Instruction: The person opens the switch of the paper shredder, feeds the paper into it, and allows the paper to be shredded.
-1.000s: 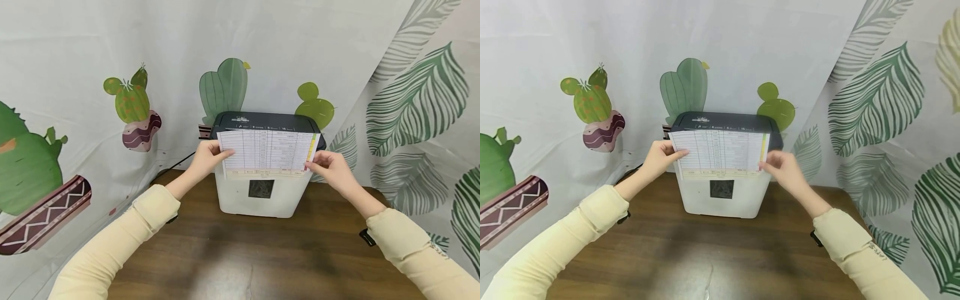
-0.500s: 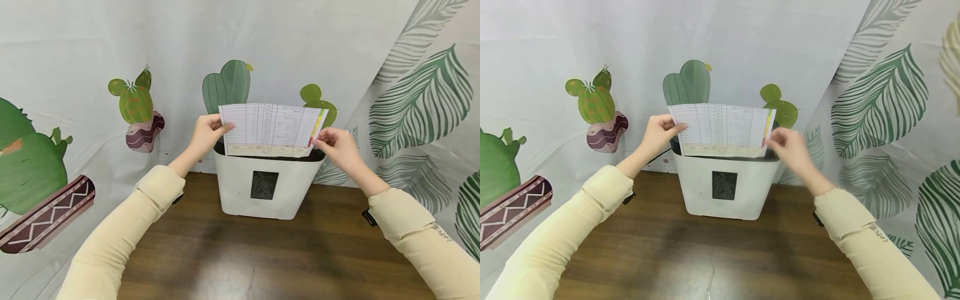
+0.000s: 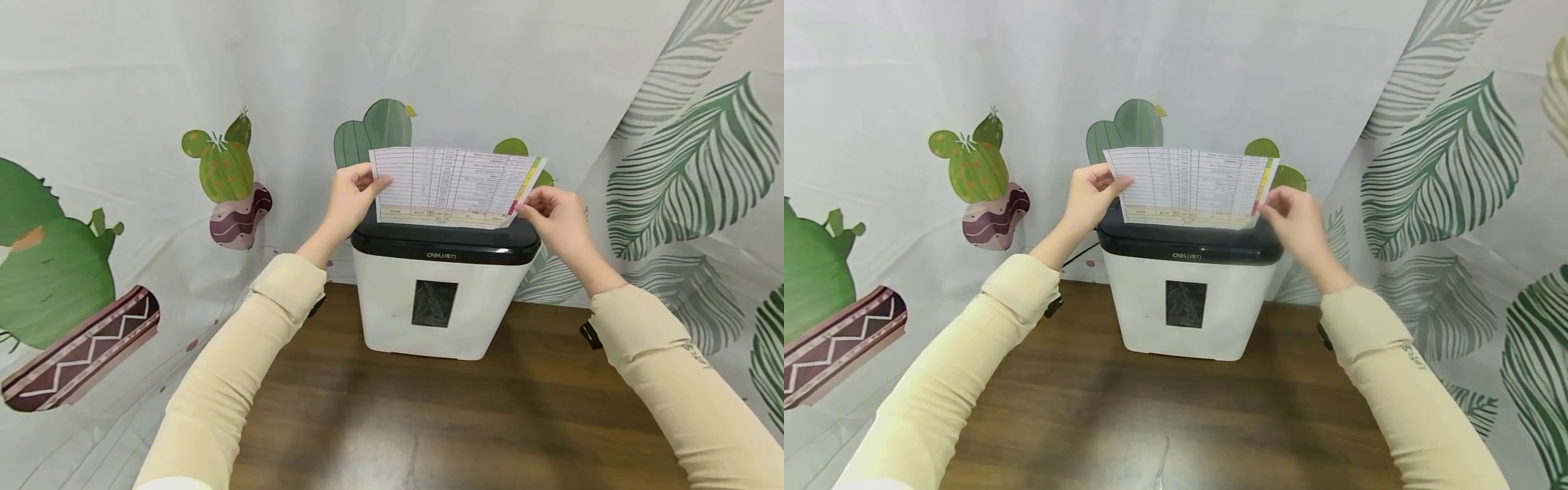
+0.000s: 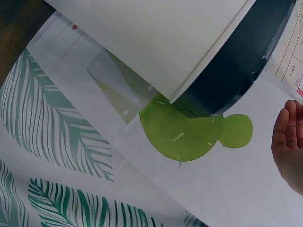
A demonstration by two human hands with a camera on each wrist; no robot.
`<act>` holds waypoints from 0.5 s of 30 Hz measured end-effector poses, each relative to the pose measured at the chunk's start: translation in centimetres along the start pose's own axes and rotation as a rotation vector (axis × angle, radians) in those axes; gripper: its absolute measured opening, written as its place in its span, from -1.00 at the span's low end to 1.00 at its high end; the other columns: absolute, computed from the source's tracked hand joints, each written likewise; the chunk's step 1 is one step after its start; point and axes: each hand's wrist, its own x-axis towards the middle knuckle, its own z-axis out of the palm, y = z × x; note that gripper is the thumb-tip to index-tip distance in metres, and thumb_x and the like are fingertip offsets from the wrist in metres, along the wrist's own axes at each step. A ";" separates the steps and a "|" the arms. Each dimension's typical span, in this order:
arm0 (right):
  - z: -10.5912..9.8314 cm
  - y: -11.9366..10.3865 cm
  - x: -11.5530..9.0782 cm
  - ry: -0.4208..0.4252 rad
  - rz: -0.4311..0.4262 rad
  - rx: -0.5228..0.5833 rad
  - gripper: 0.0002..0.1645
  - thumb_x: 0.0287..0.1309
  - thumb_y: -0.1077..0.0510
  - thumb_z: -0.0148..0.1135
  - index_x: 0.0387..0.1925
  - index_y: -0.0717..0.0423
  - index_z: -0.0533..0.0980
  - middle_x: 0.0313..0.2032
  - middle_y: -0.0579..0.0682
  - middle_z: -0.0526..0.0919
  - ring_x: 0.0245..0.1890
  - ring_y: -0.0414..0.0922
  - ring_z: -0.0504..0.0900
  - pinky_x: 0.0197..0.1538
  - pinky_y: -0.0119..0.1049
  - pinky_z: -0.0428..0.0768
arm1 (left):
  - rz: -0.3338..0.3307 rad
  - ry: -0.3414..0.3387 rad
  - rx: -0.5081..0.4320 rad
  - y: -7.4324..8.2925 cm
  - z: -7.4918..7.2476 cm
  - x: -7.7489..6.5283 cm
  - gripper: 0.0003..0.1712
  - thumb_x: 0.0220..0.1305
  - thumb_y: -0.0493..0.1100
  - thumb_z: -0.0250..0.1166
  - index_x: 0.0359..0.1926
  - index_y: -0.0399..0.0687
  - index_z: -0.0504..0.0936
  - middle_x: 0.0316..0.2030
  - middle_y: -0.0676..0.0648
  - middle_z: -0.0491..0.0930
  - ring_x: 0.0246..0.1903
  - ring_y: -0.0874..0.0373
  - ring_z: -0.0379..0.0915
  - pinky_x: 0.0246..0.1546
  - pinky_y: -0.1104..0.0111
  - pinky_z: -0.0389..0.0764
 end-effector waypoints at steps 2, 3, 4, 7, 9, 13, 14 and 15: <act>0.3 0.2 0.2 0.005 -0.002 -0.011 -0.83 0.15 0.30 0.24 -0.38 0.43 0.53 -0.45 0.20 0.62 -0.57 -0.59 0.39 -0.42 -0.74 0.38 | -0.001 0.030 -0.004 -0.2 0.3 0.2 -0.76 0.21 -0.24 0.29 -0.21 -0.40 0.64 -0.28 -0.34 0.68 -0.46 0.39 0.54 -0.33 0.55 0.52; 0.5 0.3 0.4 0.003 -0.003 -0.009 -0.83 0.15 0.31 0.23 -0.37 0.44 0.53 -0.42 0.27 0.62 -0.57 -0.59 0.38 -0.41 -0.74 0.37 | -0.002 0.044 -0.007 -0.3 0.4 0.3 -0.76 0.21 -0.25 0.29 -0.21 -0.42 0.64 -0.28 -0.36 0.67 -0.48 0.40 0.52 -0.35 0.55 0.51; 0.7 0.3 0.5 0.002 -0.007 -0.012 -0.83 0.15 0.31 0.23 -0.37 0.44 0.52 -0.41 0.31 0.61 -0.57 -0.59 0.38 -0.41 -0.75 0.37 | -0.002 0.056 -0.001 -0.5 0.4 0.4 -0.76 0.21 -0.26 0.29 -0.21 -0.42 0.63 -0.29 -0.36 0.67 -0.49 0.41 0.51 -0.36 0.56 0.50; 1.3 0.5 0.8 0.002 -0.018 -0.029 -0.84 0.16 0.32 0.21 -0.38 0.43 0.51 -0.39 0.35 0.60 -0.57 -0.58 0.35 -0.41 -0.75 0.34 | -0.006 0.083 0.026 -0.8 0.5 0.6 -0.76 0.22 -0.26 0.28 -0.21 -0.42 0.63 -0.29 -0.36 0.67 -0.48 0.36 0.52 -0.38 0.57 0.48; 1.5 0.6 1.0 0.003 -0.013 -0.051 -0.85 0.18 0.32 0.20 -0.36 0.43 0.52 -0.38 0.33 0.60 -0.56 -0.57 0.33 -0.40 -0.74 0.32 | -0.005 0.088 0.049 -0.9 0.6 0.8 -0.76 0.23 -0.24 0.27 -0.21 -0.40 0.64 -0.30 -0.34 0.68 -0.47 0.30 0.54 -0.40 0.57 0.46; 1.7 0.8 1.3 0.009 0.027 -0.093 -0.85 0.20 0.30 0.19 -0.32 0.41 0.53 -0.35 0.31 0.61 -0.53 -0.52 0.33 -0.40 -0.69 0.30 | -0.017 0.085 0.073 -1.1 1.0 1.1 -0.75 0.25 -0.21 0.25 -0.19 -0.38 0.63 -0.31 -0.33 0.68 -0.43 0.16 0.59 -0.40 0.57 0.45; 1.7 0.9 1.3 0.009 0.039 -0.097 -0.84 0.20 0.30 0.18 -0.31 0.41 0.53 -0.34 0.31 0.61 -0.53 -0.49 0.33 -0.41 -0.68 0.30 | -0.023 0.082 0.079 -1.2 1.1 1.1 -0.75 0.26 -0.21 0.25 -0.18 -0.37 0.63 -0.30 -0.33 0.68 -0.42 0.12 0.59 -0.40 0.57 0.45; 1.7 1.1 1.4 0.011 0.048 -0.098 -0.85 0.20 0.31 0.18 -0.32 0.40 0.53 -0.35 0.31 0.61 -0.54 -0.47 0.33 -0.42 -0.67 0.30 | -0.031 0.077 0.079 -1.2 1.2 1.1 -0.75 0.26 -0.21 0.25 -0.17 -0.36 0.63 -0.30 -0.33 0.68 -0.41 0.10 0.60 -0.40 0.56 0.45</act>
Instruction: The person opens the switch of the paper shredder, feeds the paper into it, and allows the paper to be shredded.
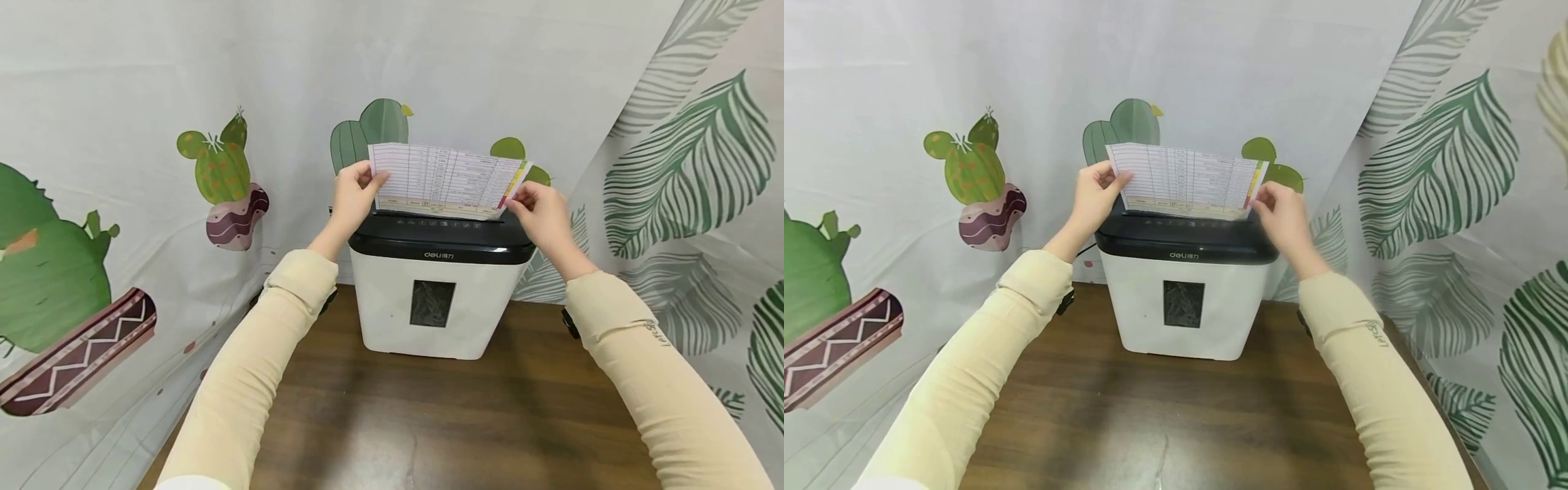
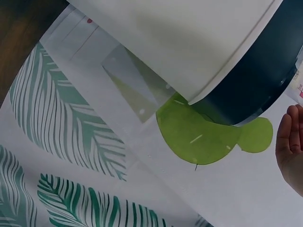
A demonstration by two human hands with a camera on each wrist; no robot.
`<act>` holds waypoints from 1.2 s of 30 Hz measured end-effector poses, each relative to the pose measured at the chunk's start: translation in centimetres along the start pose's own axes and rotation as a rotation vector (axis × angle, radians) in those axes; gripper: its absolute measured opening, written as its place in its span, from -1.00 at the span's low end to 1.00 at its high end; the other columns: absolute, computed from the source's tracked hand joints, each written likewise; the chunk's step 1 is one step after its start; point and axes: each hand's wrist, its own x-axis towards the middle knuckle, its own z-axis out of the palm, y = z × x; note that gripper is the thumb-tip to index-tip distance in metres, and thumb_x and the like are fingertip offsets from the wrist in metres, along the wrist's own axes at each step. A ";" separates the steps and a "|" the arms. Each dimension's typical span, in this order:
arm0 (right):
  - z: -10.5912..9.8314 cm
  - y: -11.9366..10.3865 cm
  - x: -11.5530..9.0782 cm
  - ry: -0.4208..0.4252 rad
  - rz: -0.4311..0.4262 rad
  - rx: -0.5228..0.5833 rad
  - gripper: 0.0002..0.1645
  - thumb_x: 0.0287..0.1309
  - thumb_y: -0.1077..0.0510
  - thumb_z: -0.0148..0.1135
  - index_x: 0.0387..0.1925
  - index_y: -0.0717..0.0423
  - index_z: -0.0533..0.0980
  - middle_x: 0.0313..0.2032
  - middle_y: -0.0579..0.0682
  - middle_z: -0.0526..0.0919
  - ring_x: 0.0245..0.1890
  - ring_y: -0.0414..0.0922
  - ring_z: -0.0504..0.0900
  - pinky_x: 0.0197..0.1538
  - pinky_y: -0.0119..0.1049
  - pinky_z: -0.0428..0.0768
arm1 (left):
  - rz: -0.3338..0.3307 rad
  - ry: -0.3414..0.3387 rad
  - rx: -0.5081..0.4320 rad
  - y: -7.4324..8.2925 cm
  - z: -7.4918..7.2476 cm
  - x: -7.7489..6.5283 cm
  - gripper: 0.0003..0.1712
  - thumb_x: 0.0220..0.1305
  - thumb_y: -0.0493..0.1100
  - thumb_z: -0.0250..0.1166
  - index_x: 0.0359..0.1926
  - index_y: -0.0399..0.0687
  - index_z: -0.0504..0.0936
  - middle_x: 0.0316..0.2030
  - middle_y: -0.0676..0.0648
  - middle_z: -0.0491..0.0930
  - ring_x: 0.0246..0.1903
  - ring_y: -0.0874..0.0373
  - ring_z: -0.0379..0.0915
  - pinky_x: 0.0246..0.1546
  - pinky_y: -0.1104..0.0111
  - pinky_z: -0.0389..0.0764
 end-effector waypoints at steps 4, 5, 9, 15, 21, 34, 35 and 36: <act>0.1 0.4 0.1 0.003 0.022 0.000 -0.86 0.19 0.32 0.18 -0.36 0.40 0.51 -0.39 0.31 0.59 -0.57 -0.42 0.33 -0.46 -0.63 0.28 | -0.012 -0.022 0.008 -0.1 0.2 0.0 -0.74 0.26 -0.20 0.24 -0.15 -0.34 0.64 -0.29 -0.32 0.68 -0.33 -0.06 0.62 -0.41 0.55 0.44; 0.1 0.4 0.2 0.003 0.024 0.002 -0.86 0.19 0.32 0.18 -0.37 0.40 0.51 -0.40 0.30 0.59 -0.57 -0.41 0.32 -0.47 -0.63 0.28 | -0.011 -0.025 0.003 -0.1 0.2 0.0 -0.74 0.26 -0.20 0.24 -0.15 -0.34 0.64 -0.29 -0.32 0.68 -0.33 -0.07 0.62 -0.42 0.55 0.43; 0.2 0.5 0.2 0.004 0.024 0.009 -0.86 0.19 0.32 0.18 -0.37 0.41 0.51 -0.42 0.27 0.58 -0.59 -0.44 0.32 -0.48 -0.64 0.29 | -0.008 -0.023 -0.007 0.0 0.3 -0.1 -0.75 0.28 -0.20 0.23 -0.16 -0.34 0.64 -0.29 -0.32 0.68 -0.33 -0.07 0.62 -0.42 0.55 0.43; 0.3 0.5 0.3 -0.002 0.003 -0.021 -0.87 0.20 0.33 0.16 -0.35 0.40 0.51 -0.42 0.28 0.59 -0.57 -0.38 0.34 -0.48 -0.62 0.29 | -0.013 -0.009 -0.013 -0.1 0.3 -0.1 -0.75 0.27 -0.21 0.24 -0.16 -0.34 0.64 -0.27 -0.32 0.68 -0.30 -0.08 0.63 -0.39 0.53 0.48; 0.6 0.4 0.4 0.000 0.003 -0.051 -0.88 0.19 0.34 0.16 -0.28 0.39 0.53 -0.39 0.31 0.60 -0.54 -0.20 0.39 -0.49 -0.59 0.26 | -0.034 0.000 -0.008 -0.4 0.5 0.0 -0.74 0.28 -0.19 0.23 -0.14 -0.32 0.64 -0.26 -0.30 0.68 -0.29 -0.09 0.63 -0.40 0.53 0.49; 0.1 0.8 0.3 -0.022 -0.015 -0.084 -0.82 0.20 0.35 0.16 -0.19 0.40 0.54 -0.39 0.33 0.62 -0.54 -0.18 0.42 -0.46 -0.55 0.28 | 0.018 -0.011 0.093 -0.6 1.0 -0.1 -0.74 0.26 -0.14 0.25 -0.30 -0.31 0.66 -0.45 -0.26 0.62 -0.60 0.29 0.30 -0.51 0.52 0.29; 0.1 0.8 0.3 -0.026 -0.017 -0.090 -0.82 0.20 0.34 0.16 -0.19 0.40 0.54 -0.38 0.33 0.62 -0.52 -0.12 0.44 -0.45 -0.51 0.29 | 0.014 -0.010 0.092 -0.7 1.0 -0.1 -0.74 0.26 -0.14 0.26 -0.31 -0.32 0.65 -0.46 -0.26 0.62 -0.61 0.29 0.28 -0.51 0.52 0.28; 0.2 0.8 0.3 -0.032 -0.018 -0.094 -0.82 0.20 0.34 0.15 -0.20 0.40 0.53 -0.38 0.33 0.62 -0.50 -0.06 0.46 -0.42 -0.46 0.31 | 0.008 -0.010 0.090 -0.8 1.0 -0.2 -0.74 0.25 -0.14 0.26 -0.29 -0.32 0.66 -0.44 -0.27 0.63 -0.61 0.30 0.30 -0.52 0.53 0.29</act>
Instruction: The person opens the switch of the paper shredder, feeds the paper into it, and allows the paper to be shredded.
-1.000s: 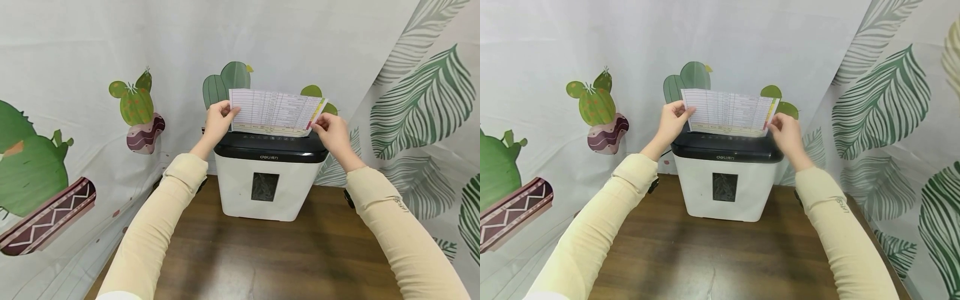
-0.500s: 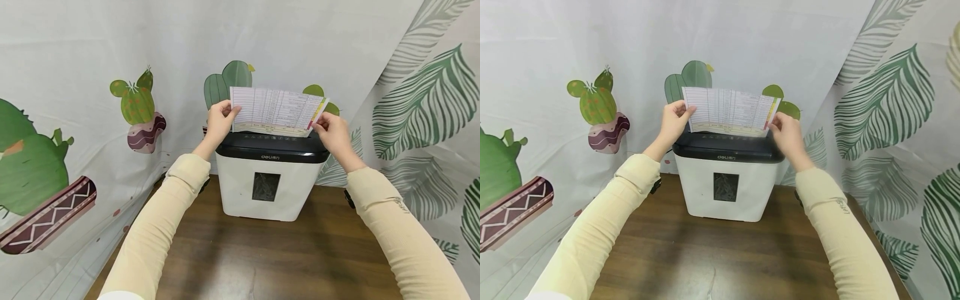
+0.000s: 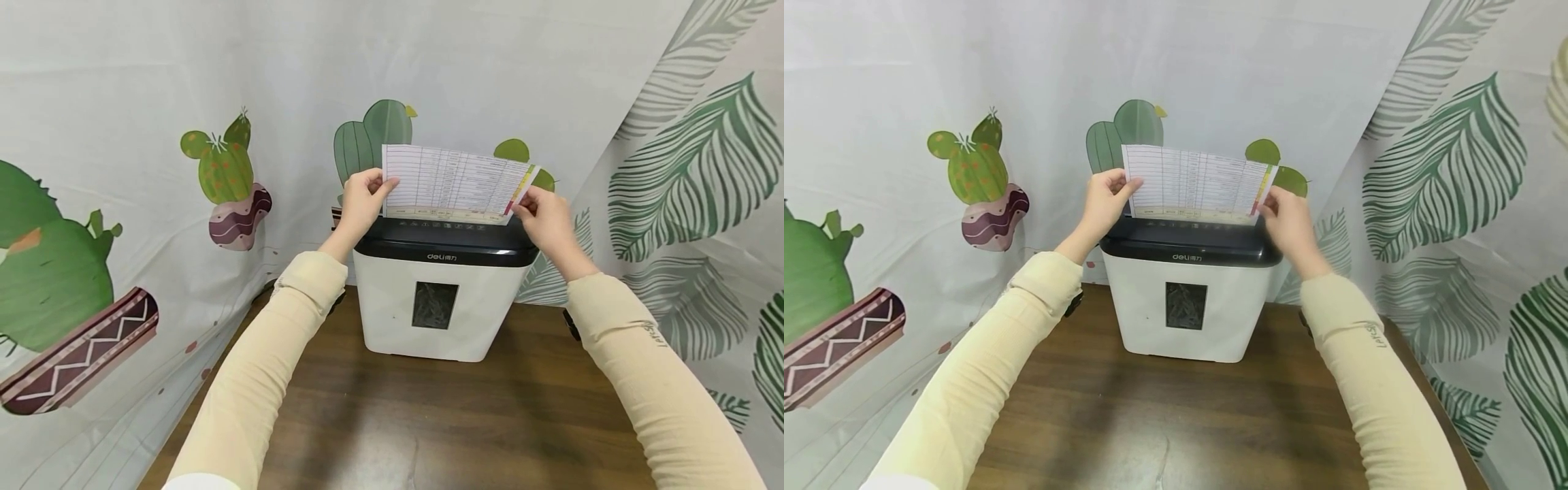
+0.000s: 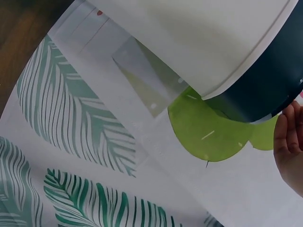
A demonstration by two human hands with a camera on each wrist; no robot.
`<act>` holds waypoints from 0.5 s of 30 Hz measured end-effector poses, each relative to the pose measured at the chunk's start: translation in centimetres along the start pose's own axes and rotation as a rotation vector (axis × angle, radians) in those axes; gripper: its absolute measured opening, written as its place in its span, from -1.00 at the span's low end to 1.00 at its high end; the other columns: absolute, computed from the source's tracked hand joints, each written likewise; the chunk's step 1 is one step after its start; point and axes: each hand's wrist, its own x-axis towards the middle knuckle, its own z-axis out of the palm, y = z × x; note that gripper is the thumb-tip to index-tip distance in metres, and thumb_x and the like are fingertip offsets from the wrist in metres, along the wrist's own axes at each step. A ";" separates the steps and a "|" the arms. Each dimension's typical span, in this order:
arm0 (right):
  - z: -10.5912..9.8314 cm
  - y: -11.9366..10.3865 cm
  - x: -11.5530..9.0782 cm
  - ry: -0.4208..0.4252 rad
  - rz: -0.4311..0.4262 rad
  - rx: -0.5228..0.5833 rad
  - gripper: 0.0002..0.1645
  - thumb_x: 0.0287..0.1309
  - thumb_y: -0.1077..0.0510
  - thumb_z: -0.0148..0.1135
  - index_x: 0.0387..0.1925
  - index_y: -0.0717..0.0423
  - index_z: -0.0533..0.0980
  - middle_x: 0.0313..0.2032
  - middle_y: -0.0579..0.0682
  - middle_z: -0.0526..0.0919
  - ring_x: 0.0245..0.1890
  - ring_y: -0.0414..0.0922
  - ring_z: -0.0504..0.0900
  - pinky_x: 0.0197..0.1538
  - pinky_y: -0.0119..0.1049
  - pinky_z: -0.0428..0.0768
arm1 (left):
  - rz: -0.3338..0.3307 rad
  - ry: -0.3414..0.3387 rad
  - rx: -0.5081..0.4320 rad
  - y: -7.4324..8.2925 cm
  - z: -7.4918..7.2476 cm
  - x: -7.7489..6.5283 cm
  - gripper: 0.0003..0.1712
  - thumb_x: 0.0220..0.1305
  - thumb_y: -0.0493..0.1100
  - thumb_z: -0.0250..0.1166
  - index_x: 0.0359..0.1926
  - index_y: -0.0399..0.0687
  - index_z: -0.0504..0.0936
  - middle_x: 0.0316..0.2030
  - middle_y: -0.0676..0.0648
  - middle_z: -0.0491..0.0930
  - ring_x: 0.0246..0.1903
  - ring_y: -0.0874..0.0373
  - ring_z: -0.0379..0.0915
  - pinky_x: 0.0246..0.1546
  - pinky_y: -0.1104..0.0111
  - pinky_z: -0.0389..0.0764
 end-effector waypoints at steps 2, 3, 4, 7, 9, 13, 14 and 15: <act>0.1 -0.1 -0.1 -0.013 0.000 -0.009 -0.83 0.22 0.33 0.14 -0.23 0.41 0.53 -0.36 0.34 0.62 -0.44 0.03 0.50 -0.38 -0.38 0.34 | -0.012 -0.004 0.002 -0.3 0.0 0.0 -0.75 0.26 -0.15 0.25 -0.27 -0.32 0.66 -0.42 -0.27 0.65 -0.60 0.31 0.33 -0.51 0.55 0.31; 0.2 -0.1 -0.1 -0.017 0.001 -0.007 -0.83 0.22 0.32 0.13 -0.24 0.41 0.53 -0.36 0.34 0.62 -0.42 0.06 0.51 -0.36 -0.34 0.34 | -0.017 -0.007 0.006 -0.4 0.0 -0.1 -0.75 0.26 -0.16 0.25 -0.26 -0.32 0.67 -0.42 -0.28 0.65 -0.59 0.31 0.34 -0.51 0.55 0.32; 0.3 -0.2 -0.2 -0.017 0.007 -0.003 -0.83 0.23 0.30 0.13 -0.25 0.41 0.52 -0.35 0.34 0.62 -0.41 0.06 0.51 -0.35 -0.33 0.34 | -0.022 -0.011 0.010 -0.6 0.0 -0.1 -0.75 0.26 -0.16 0.25 -0.26 -0.32 0.67 -0.41 -0.28 0.65 -0.59 0.32 0.34 -0.51 0.55 0.32; 0.5 -0.5 -0.2 0.015 0.034 0.029 -0.80 0.25 0.25 0.13 -0.22 0.39 0.51 -0.33 0.32 0.61 -0.39 0.03 0.50 -0.33 -0.37 0.35 | -0.029 -0.023 0.026 -0.8 0.0 -0.2 -0.75 0.27 -0.16 0.25 -0.23 -0.30 0.67 -0.40 -0.28 0.65 -0.59 0.34 0.34 -0.50 0.55 0.33; 0.7 -0.7 -0.1 0.060 0.045 0.059 -0.77 0.26 0.23 0.12 -0.19 0.38 0.49 -0.31 0.30 0.60 -0.38 -0.03 0.49 -0.32 -0.45 0.34 | -0.031 -0.027 0.038 -0.9 0.0 -0.3 -0.75 0.26 -0.15 0.25 -0.23 -0.30 0.67 -0.41 -0.27 0.65 -0.59 0.33 0.34 -0.50 0.55 0.33; 0.8 -0.9 0.0 0.144 0.035 0.077 -0.78 0.27 0.25 0.11 -0.22 0.40 0.49 -0.31 0.29 0.61 -0.40 -0.12 0.44 -0.33 -0.55 0.30 | -0.038 -0.030 0.041 -1.2 0.0 -0.4 -0.75 0.26 -0.15 0.26 -0.19 -0.28 0.67 -0.38 -0.27 0.66 -0.53 0.20 0.44 -0.47 0.54 0.36; 0.8 -0.9 0.0 0.153 0.032 0.072 -0.80 0.26 0.26 0.12 -0.25 0.41 0.50 -0.31 0.30 0.61 -0.42 -0.12 0.44 -0.34 -0.56 0.29 | -0.042 -0.025 0.039 -1.2 0.0 -0.4 -0.75 0.26 -0.16 0.26 -0.18 -0.28 0.67 -0.36 -0.27 0.67 -0.50 0.16 0.49 -0.46 0.54 0.38; 0.8 -0.9 0.0 0.156 0.030 0.066 -0.80 0.26 0.26 0.12 -0.27 0.41 0.50 -0.32 0.30 0.62 -0.42 -0.12 0.44 -0.35 -0.55 0.29 | -0.047 -0.016 0.034 -1.3 0.0 -0.5 -0.75 0.25 -0.16 0.26 -0.16 -0.27 0.67 -0.35 -0.27 0.67 -0.47 0.11 0.52 -0.45 0.54 0.39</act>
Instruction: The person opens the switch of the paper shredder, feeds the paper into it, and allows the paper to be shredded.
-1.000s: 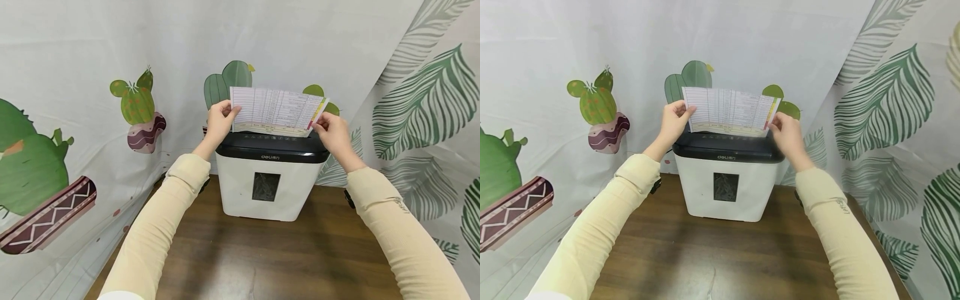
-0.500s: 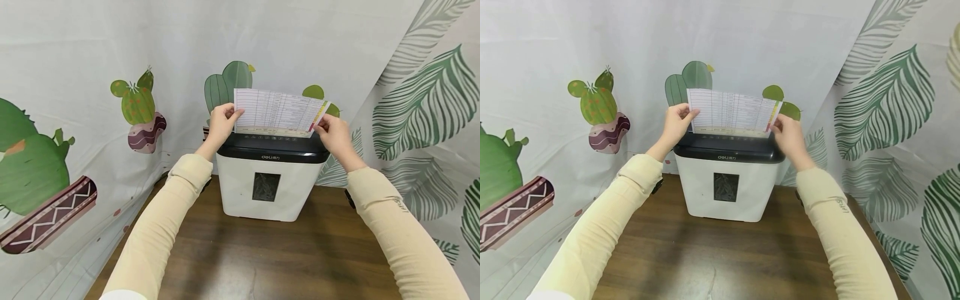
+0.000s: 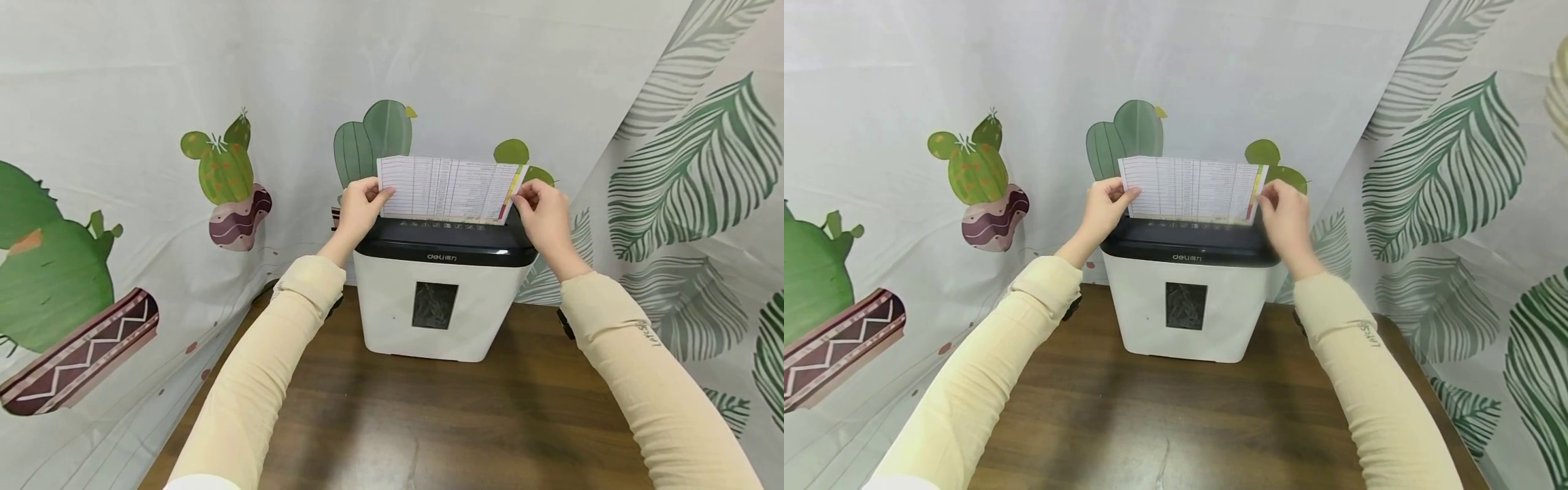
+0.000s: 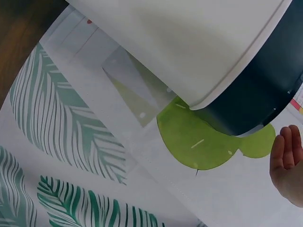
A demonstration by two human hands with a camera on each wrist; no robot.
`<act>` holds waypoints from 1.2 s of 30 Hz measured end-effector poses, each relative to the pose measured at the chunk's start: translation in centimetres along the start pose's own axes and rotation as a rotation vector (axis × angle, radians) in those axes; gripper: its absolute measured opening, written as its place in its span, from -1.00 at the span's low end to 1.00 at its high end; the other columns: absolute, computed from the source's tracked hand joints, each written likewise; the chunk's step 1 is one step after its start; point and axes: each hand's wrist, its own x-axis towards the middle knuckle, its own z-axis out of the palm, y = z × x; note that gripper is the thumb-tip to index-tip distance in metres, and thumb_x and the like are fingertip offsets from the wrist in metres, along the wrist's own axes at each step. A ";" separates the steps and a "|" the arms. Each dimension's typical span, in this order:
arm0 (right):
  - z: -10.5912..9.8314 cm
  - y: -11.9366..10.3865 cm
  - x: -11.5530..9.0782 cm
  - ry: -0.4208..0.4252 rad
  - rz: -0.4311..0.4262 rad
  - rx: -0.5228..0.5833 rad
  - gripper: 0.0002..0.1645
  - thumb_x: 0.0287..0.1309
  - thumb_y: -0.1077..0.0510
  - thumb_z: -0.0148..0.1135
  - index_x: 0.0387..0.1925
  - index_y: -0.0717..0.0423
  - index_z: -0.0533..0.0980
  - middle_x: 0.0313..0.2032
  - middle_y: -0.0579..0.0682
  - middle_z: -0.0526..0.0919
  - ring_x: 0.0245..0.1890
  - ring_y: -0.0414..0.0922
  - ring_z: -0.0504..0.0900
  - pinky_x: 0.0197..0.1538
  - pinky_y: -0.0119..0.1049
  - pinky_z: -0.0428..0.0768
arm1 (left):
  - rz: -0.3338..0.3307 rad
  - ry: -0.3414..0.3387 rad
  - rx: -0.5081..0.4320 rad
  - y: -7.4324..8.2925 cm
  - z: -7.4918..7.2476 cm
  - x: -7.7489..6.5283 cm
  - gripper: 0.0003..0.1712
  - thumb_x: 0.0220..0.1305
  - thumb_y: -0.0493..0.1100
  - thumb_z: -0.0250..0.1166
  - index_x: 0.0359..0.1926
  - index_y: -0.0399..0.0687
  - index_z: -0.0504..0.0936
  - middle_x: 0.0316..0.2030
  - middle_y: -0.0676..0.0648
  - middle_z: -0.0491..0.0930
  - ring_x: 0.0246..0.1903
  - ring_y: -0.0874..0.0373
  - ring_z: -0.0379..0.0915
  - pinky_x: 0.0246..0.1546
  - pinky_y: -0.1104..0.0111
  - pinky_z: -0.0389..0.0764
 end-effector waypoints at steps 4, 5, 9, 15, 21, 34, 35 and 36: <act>0.2 0.1 -0.3 -0.026 0.001 -0.023 -0.81 0.24 0.27 0.14 -0.28 0.40 0.53 -0.32 0.30 0.63 -0.41 -0.09 0.46 -0.34 -0.52 0.30 | -0.010 0.066 -0.020 0.0 0.0 -0.1 -0.76 0.26 -0.18 0.26 -0.17 -0.27 0.66 -0.33 -0.26 0.67 -0.37 0.01 0.58 -0.39 0.52 0.43; 0.2 0.1 -0.4 -0.033 0.005 -0.020 -0.81 0.24 0.27 0.14 -0.28 0.40 0.53 -0.32 0.30 0.63 -0.40 -0.07 0.47 -0.34 -0.52 0.29 | -0.009 0.083 -0.024 0.0 0.0 -0.1 -0.77 0.26 -0.17 0.26 -0.19 -0.27 0.66 -0.34 -0.25 0.67 -0.36 0.00 0.58 -0.39 0.52 0.43; 0.3 0.2 -0.6 -0.046 0.016 -0.016 -0.80 0.24 0.26 0.15 -0.28 0.40 0.53 -0.33 0.31 0.63 -0.40 -0.05 0.47 -0.34 -0.55 0.27 | 0.000 0.112 -0.013 0.2 0.0 0.0 -0.78 0.26 -0.16 0.26 -0.27 -0.28 0.67 -0.39 -0.25 0.66 -0.42 0.05 0.54 -0.41 0.53 0.40; 0.5 0.7 -1.0 -0.066 0.013 -0.019 -0.83 0.21 0.29 0.16 -0.31 0.41 0.53 -0.35 0.33 0.62 -0.39 0.04 0.51 -0.28 -0.36 0.36 | -0.005 0.089 0.020 0.0 0.0 -0.2 -0.78 0.25 -0.16 0.27 -0.30 -0.28 0.67 -0.44 -0.23 0.64 -0.50 0.20 0.43 -0.43 0.52 0.36; 0.8 1.0 -1.4 -0.090 0.016 -0.032 -0.86 0.18 0.31 0.18 -0.36 0.40 0.53 -0.39 0.33 0.61 -0.44 -0.01 0.49 -0.27 -0.25 0.39 | -0.014 0.052 0.037 -0.6 0.2 -0.4 -0.78 0.25 -0.17 0.27 -0.30 -0.30 0.66 -0.42 -0.24 0.64 -0.46 0.12 0.45 -0.40 0.49 0.38; 1.0 1.5 -1.6 -0.115 0.014 -0.052 -0.87 0.17 0.32 0.18 -0.42 0.36 0.50 -0.42 0.32 0.61 -0.41 0.06 0.51 -0.21 -0.12 0.41 | -0.020 0.025 0.010 -0.4 0.6 -0.8 -0.81 0.22 -0.20 0.29 -0.28 -0.28 0.67 -0.42 -0.22 0.63 -0.46 0.13 0.46 -0.41 0.52 0.37; 1.0 1.4 -1.6 -0.113 0.013 -0.052 -0.88 0.16 0.32 0.17 -0.42 0.36 0.50 -0.42 0.32 0.61 -0.41 0.07 0.51 -0.20 -0.11 0.41 | -0.016 0.020 0.005 -0.4 0.6 -0.8 -0.81 0.22 -0.19 0.29 -0.27 -0.27 0.68 -0.41 -0.22 0.64 -0.46 0.14 0.46 -0.42 0.52 0.37; 1.0 1.4 -1.6 -0.114 0.015 -0.050 -0.88 0.16 0.32 0.17 -0.42 0.37 0.50 -0.42 0.32 0.61 -0.40 0.08 0.52 -0.19 -0.10 0.41 | -0.011 0.016 0.000 -0.4 0.6 -0.9 -0.81 0.23 -0.19 0.29 -0.26 -0.26 0.69 -0.41 -0.23 0.64 -0.46 0.14 0.46 -0.42 0.52 0.37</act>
